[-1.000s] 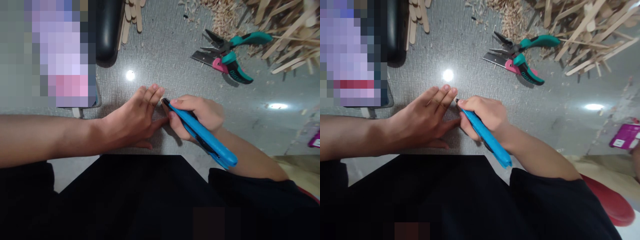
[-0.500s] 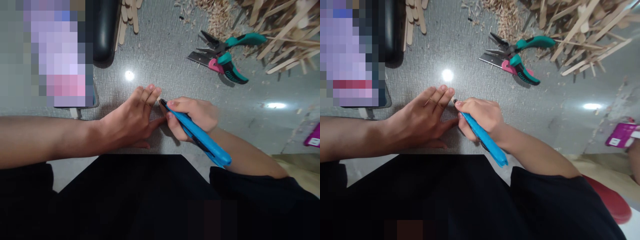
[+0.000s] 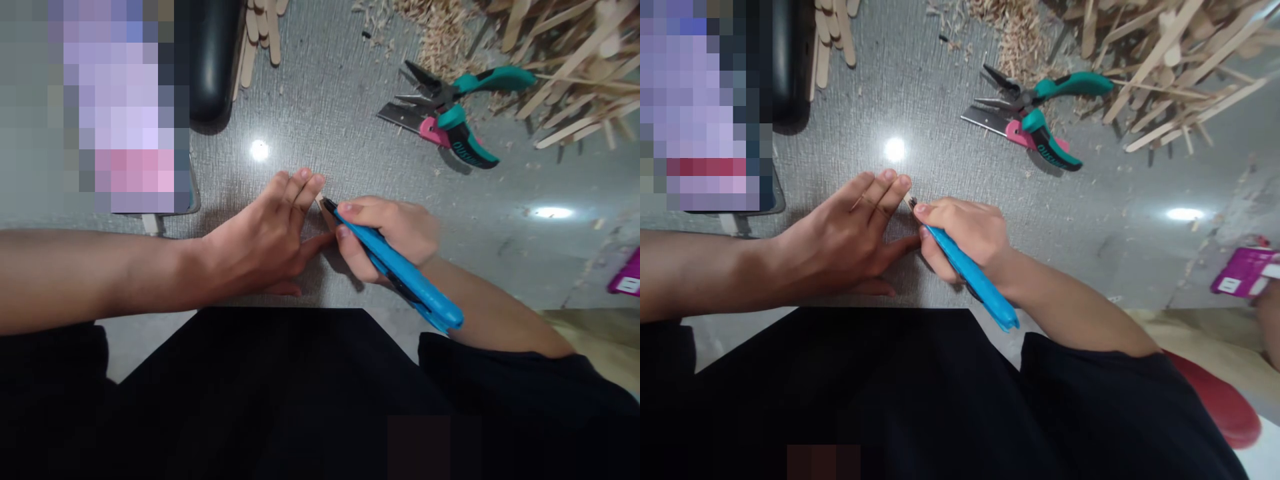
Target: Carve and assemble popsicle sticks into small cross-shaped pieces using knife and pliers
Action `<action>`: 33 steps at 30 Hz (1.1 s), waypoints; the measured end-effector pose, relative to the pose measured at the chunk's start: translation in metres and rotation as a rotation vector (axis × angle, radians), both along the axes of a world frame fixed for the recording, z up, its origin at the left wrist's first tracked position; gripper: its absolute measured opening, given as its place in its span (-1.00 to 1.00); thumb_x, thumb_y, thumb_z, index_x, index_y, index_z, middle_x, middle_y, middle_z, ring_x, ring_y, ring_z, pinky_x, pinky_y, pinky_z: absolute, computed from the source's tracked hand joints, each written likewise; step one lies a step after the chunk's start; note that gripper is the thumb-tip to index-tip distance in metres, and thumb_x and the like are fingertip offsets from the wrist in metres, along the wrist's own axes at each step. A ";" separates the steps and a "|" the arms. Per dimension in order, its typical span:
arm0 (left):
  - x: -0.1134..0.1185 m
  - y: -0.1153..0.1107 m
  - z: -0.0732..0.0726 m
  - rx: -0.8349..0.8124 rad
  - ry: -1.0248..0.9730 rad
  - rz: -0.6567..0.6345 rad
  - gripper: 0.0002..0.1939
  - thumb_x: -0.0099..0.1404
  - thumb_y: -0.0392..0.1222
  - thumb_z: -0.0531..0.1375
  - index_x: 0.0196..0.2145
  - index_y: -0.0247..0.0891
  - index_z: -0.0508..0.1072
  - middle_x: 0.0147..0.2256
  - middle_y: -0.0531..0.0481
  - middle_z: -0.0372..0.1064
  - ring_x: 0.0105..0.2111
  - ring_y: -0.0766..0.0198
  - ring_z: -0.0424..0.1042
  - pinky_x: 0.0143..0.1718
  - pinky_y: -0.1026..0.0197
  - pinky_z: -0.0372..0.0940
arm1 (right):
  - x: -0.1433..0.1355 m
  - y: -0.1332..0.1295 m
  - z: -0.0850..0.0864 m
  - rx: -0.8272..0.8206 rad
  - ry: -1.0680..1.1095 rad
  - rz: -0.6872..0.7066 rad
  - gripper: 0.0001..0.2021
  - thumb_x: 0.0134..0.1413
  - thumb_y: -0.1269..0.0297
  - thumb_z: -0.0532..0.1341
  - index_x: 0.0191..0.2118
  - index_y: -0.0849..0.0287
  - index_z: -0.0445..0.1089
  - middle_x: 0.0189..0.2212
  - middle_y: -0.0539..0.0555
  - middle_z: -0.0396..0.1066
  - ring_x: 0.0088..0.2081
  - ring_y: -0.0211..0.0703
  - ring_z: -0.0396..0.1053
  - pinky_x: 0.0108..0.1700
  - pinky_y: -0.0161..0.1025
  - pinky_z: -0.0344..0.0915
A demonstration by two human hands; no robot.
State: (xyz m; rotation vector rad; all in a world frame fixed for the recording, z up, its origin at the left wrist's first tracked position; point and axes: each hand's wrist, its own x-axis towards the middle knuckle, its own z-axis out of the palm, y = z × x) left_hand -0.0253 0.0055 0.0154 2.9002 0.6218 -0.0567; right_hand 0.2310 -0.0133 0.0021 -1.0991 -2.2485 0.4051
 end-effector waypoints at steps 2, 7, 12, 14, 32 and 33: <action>0.000 0.001 0.001 -0.002 0.000 0.001 0.02 0.46 0.34 0.41 0.59 -0.37 0.28 0.61 -0.60 0.20 0.62 -0.59 0.21 0.57 -0.47 0.29 | 0.000 -0.001 0.002 -0.034 -0.022 -0.019 -0.88 0.41 0.31 0.30 -0.04 -0.02 0.58 -0.17 0.01 0.81 -0.27 -0.04 0.79 -0.28 -0.23 0.70; 0.000 0.001 0.001 -0.022 -0.016 0.002 0.02 0.46 0.33 0.40 0.60 -0.37 0.29 0.60 -0.58 0.21 0.63 -0.59 0.19 0.58 -0.48 0.27 | -0.002 -0.002 0.004 0.022 0.000 -0.022 -0.86 0.36 0.38 0.34 -0.05 0.01 0.58 -0.20 0.05 0.80 -0.28 0.02 0.80 -0.29 -0.21 0.73; -0.001 0.002 0.001 -0.051 -0.023 0.006 -0.05 0.53 0.26 0.35 0.63 -0.34 0.25 0.63 -0.50 0.20 0.65 -0.57 0.17 0.58 -0.51 0.25 | -0.003 0.000 0.000 0.100 0.040 -0.007 -0.85 0.30 0.38 0.36 -0.05 0.07 0.55 -0.24 0.07 0.78 -0.32 0.00 0.79 -0.30 -0.25 0.73; -0.001 0.002 0.001 -0.045 -0.016 0.003 -0.05 0.53 0.27 0.34 0.63 -0.34 0.27 0.63 -0.51 0.19 0.64 -0.58 0.17 0.58 -0.52 0.25 | -0.003 0.000 -0.002 0.101 0.028 -0.010 -0.84 0.30 0.39 0.35 -0.05 0.02 0.53 -0.25 0.03 0.79 -0.32 -0.01 0.78 -0.32 -0.24 0.72; 0.002 0.001 -0.001 -0.040 -0.011 0.002 -0.04 0.51 0.30 0.35 0.59 -0.38 0.29 0.62 -0.55 0.18 0.64 -0.59 0.18 0.57 -0.52 0.28 | 0.003 -0.007 -0.006 0.066 -0.023 -0.035 -0.81 0.41 0.30 0.28 0.04 -0.13 0.51 -0.16 -0.04 0.81 -0.28 0.01 0.79 -0.36 -0.12 0.68; 0.002 0.001 -0.001 -0.043 -0.013 0.003 -0.04 0.51 0.30 0.35 0.59 -0.39 0.28 0.62 -0.56 0.18 0.63 -0.60 0.18 0.56 -0.52 0.28 | 0.003 -0.007 -0.007 0.059 -0.021 -0.033 -0.81 0.42 0.29 0.28 0.04 -0.14 0.51 -0.16 -0.04 0.80 -0.28 0.01 0.79 -0.36 -0.12 0.67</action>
